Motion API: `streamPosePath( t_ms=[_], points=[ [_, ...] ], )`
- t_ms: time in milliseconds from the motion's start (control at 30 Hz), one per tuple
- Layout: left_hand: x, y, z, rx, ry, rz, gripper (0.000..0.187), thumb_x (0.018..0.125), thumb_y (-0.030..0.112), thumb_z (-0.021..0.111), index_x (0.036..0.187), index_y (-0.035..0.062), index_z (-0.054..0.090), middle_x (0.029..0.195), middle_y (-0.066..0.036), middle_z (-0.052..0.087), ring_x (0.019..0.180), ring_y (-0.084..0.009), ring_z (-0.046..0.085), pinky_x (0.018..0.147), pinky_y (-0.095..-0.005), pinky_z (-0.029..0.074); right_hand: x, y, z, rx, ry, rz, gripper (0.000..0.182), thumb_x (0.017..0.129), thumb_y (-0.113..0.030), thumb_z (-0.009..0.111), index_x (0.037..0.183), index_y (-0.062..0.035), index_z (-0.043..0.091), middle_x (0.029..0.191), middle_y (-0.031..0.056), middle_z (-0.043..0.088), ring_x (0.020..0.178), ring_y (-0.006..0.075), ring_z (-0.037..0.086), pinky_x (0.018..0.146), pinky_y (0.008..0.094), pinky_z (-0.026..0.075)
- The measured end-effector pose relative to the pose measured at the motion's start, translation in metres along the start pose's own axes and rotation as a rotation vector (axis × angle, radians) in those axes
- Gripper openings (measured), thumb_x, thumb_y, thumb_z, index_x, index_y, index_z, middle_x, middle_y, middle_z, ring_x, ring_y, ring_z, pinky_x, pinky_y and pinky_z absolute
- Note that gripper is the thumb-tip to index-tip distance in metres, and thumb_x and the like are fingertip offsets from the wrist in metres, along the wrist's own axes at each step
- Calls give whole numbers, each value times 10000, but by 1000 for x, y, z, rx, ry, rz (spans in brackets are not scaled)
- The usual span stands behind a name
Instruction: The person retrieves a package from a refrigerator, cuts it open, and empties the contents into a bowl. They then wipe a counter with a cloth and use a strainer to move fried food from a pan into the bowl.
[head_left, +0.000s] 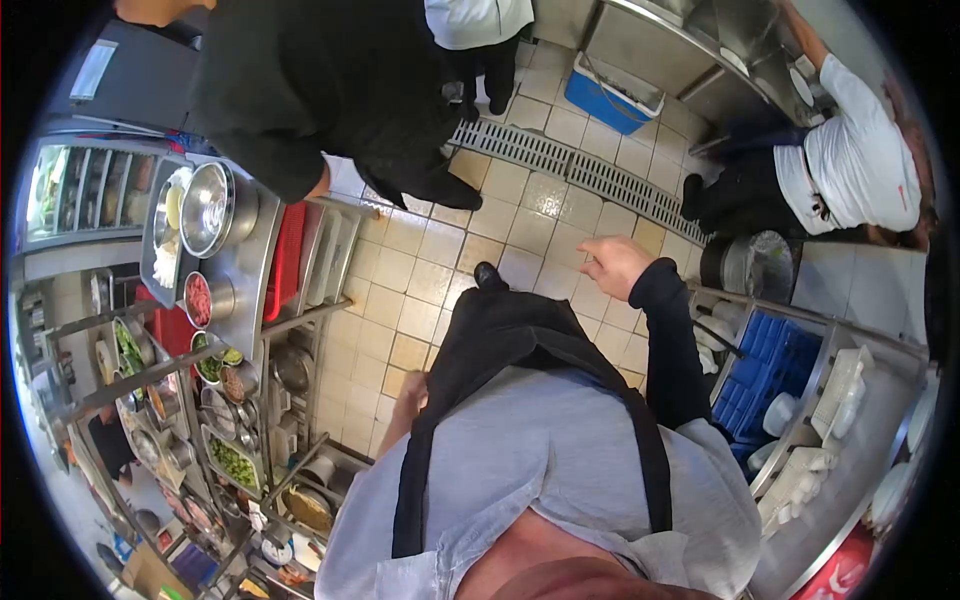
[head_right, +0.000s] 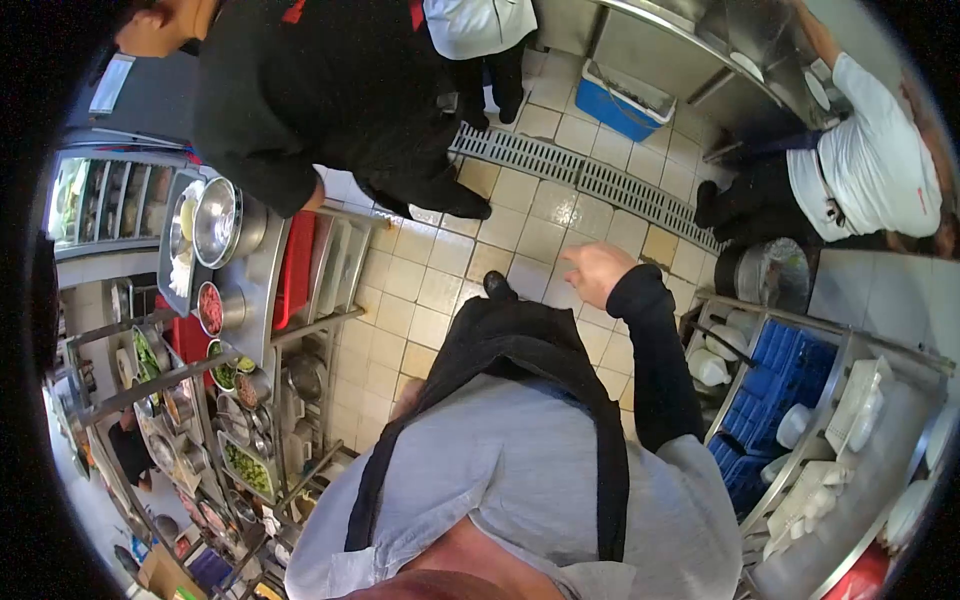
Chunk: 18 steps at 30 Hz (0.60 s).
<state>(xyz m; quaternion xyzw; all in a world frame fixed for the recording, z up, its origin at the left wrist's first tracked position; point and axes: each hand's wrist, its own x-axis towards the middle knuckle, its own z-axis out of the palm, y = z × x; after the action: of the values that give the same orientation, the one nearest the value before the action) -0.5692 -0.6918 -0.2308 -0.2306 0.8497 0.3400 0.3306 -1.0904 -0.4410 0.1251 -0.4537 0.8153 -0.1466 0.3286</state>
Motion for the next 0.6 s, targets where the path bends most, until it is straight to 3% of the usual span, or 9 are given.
streamPosePath(
  t_ms=[33, 100, 167, 267, 400, 600],
  points=[
    [25, 3, -27, 79, -52, 39, 245, 866, 227, 587, 853, 24, 724, 828, -207, 717, 763, -358, 714, 679, -441, 575, 10, 0, -9, 29, 12, 21, 363, 884, -163, 645, 1195, 24, 648, 955, 236, 695, 935, 404, 661, 836, 449, 521],
    [70, 6, -64, -1110, 69, -589, 217, 909, 184, 556, 879, 13, 687, 754, -156, 698, 669, -287, 698, 609, -389, 577, 33, 1, -28, 69, 62, 36, 354, 887, -161, 644, 1188, 25, 651, 907, 226, 693, 880, 383, 674, 796, 427, 526],
    [100, 19, -134, -1190, 40, -541, 178, 926, 132, 526, 967, -6, 630, 790, -119, 674, 705, -234, 688, 626, -340, 581, 57, 5, -46, 79, 91, 76, 351, 888, -162, 647, 1186, 22, 656, 911, 222, 694, 869, 364, 680, 786, 417, 527],
    [141, 30, -212, -1237, 233, -475, 205, 927, 126, 542, 1056, -28, 586, 910, -139, 678, 795, -246, 698, 680, -351, 588, 101, 12, -78, 89, 87, 97, 355, 892, -173, 651, 1191, 20, 654, 897, 212, 694, 838, 340, 678, 765, 409, 527],
    [179, 42, -291, -1223, 310, -466, 219, 944, 146, 547, 1072, -31, 569, 945, -145, 676, 823, -252, 698, 706, -362, 589, 186, 25, -121, 107, 36, 162, 352, 892, -189, 632, 1176, 17, 663, 1028, 265, 694, 983, 411, 667, 871, 441, 524],
    [210, 71, -389, -1297, 322, -469, 226, 952, 162, 586, 1078, -24, 571, 952, -133, 668, 842, -246, 697, 717, -360, 582, 353, 32, -187, 13, 17, -56, 355, 877, -189, 639, 1164, 18, 661, 1048, 256, 691, 1008, 424, 650, 880, 468, 517]
  ],
)
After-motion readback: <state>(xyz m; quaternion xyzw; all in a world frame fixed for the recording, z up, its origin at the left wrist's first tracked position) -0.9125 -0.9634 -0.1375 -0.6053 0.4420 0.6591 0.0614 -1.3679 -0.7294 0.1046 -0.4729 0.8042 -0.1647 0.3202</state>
